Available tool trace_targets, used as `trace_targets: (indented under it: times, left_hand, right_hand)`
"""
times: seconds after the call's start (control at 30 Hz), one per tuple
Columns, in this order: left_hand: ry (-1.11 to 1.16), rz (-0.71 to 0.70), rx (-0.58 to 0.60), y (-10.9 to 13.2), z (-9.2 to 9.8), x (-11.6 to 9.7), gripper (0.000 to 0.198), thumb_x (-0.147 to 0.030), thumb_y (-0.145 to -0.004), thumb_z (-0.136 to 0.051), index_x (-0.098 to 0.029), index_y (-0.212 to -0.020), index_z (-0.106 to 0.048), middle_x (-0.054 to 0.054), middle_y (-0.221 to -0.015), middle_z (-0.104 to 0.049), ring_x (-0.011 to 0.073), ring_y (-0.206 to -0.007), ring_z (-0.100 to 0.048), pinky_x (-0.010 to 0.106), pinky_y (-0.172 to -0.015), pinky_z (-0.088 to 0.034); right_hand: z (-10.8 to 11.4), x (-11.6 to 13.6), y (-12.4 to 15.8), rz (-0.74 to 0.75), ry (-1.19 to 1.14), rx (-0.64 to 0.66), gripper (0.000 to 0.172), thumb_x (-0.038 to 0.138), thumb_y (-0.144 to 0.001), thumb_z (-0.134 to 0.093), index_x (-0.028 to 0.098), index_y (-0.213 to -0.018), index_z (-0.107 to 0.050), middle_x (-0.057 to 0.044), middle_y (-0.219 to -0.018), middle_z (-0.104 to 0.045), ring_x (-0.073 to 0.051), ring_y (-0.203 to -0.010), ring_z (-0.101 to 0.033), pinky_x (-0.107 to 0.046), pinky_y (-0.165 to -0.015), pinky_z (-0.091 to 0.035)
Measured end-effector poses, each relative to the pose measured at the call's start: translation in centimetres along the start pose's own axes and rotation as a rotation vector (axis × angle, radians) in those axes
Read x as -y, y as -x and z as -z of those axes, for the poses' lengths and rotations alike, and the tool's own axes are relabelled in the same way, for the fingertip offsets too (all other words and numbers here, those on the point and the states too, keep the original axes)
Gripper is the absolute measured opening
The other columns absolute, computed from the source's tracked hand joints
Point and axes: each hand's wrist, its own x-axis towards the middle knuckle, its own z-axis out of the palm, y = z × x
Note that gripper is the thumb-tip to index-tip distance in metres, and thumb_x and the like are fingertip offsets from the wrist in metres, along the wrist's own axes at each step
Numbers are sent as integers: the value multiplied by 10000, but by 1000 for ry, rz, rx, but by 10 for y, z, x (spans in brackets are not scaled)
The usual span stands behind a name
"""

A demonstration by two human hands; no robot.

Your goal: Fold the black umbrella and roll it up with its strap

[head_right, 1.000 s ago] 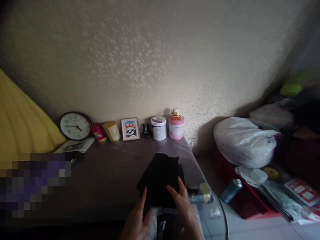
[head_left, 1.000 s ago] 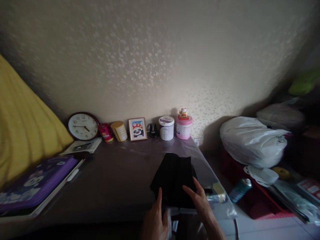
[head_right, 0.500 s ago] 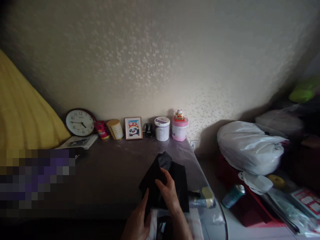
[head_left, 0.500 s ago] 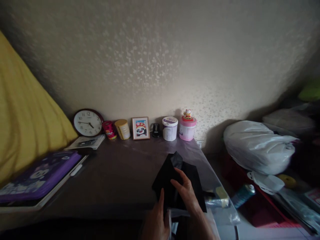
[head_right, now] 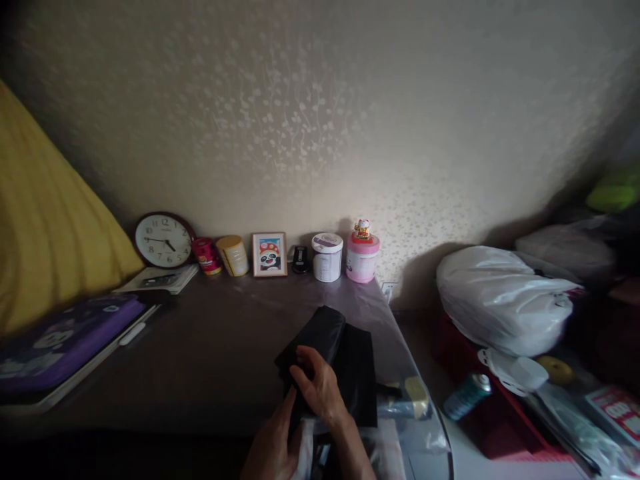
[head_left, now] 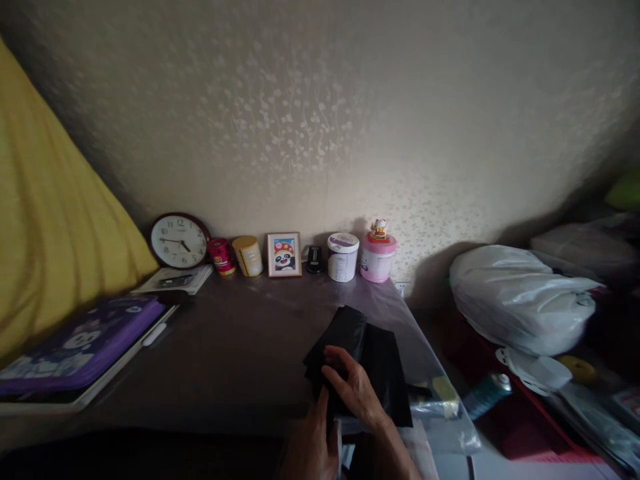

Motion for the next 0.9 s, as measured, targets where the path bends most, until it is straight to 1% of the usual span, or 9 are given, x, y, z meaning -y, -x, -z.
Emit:
trace_targets:
  times: [0.1,0.2,0.27,0.33,0.4,0.5,0.6,0.73,0.9]
  left_hand:
    - [-11,10,17,0,1,0,602,-262,-858,-343,-106,-1420,-194,118,-1442,-342,175,-1227,-461,220,-973,-376]
    - [27,33,4,2,1,-1,644,-291,-874,-308,-53,-1427,-77,166,-1399,-398,184,-1130,-551,231,-909,-424]
    - [58,57,-29,4,2,-3,668,-313,-885,-297,-23,-1420,-21,187,-1352,-455,186,-1100,-573,225,-874,-439]
    - [68,78,-58,5,3,-6,677,-319,-886,-307,-32,-1420,-5,184,-1323,-490,189,-1086,-583,225,-857,-446]
    - [69,63,-72,6,4,-8,680,-296,-880,-324,-82,-1430,13,161,-1343,-475,180,-1046,-606,229,-836,-456]
    - [39,-14,-41,4,4,-7,667,-215,-851,-342,-151,-1442,-39,111,-1385,-437,159,-1070,-586,226,-873,-439]
    - [19,-25,0,1,5,-3,660,-183,-826,-365,-151,-1438,-120,91,-1393,-430,157,-1167,-513,218,-945,-390]
    - [5,35,23,1,7,-5,665,-188,-817,-387,-188,-1436,-145,69,-1338,-501,157,-1162,-515,216,-956,-372]
    - [-35,69,24,2,12,-12,646,-209,-824,-391,-214,-1431,-170,72,-1259,-567,177,-1115,-546,231,-941,-367]
  right_hand:
    - [-3,-3,2,88,165,17,308,273,-797,-532,232,-1095,-603,-47,-1021,-666,-203,-960,-616,-349,-868,-484]
    - [-6,-5,1,176,258,23,291,218,-816,-479,238,-1074,-614,-46,-1032,-666,-200,-968,-615,-350,-876,-482]
    - [-7,-7,0,211,290,28,297,192,-828,-444,235,-1067,-616,-47,-1033,-668,-197,-971,-615,-347,-882,-480]
    - [-8,-7,-1,225,301,39,314,177,-843,-411,230,-1079,-611,-51,-1044,-667,-194,-978,-614,-343,-882,-481]
    - [-8,-8,-1,222,292,48,331,177,-859,-382,225,-1111,-592,-54,-1045,-669,-193,-975,-616,-345,-873,-487]
    - [-5,-7,0,197,215,69,330,204,-884,-364,218,-1150,-560,-52,-1019,-677,-185,-944,-629,-334,-841,-504]
    - [4,-8,3,195,155,55,291,255,-906,-372,229,-1113,-575,-45,-1032,-668,-170,-947,-627,-306,-830,-508]
    - [18,-17,5,314,376,-32,253,253,-892,-425,230,-1059,-614,-67,-1122,-634,-203,-1092,-554,-387,-952,-437]
    - [27,-35,-14,445,642,11,294,204,-890,-418,236,-1120,-598,-78,-1227,-585,-228,-1203,-474,-488,-1017,-348]
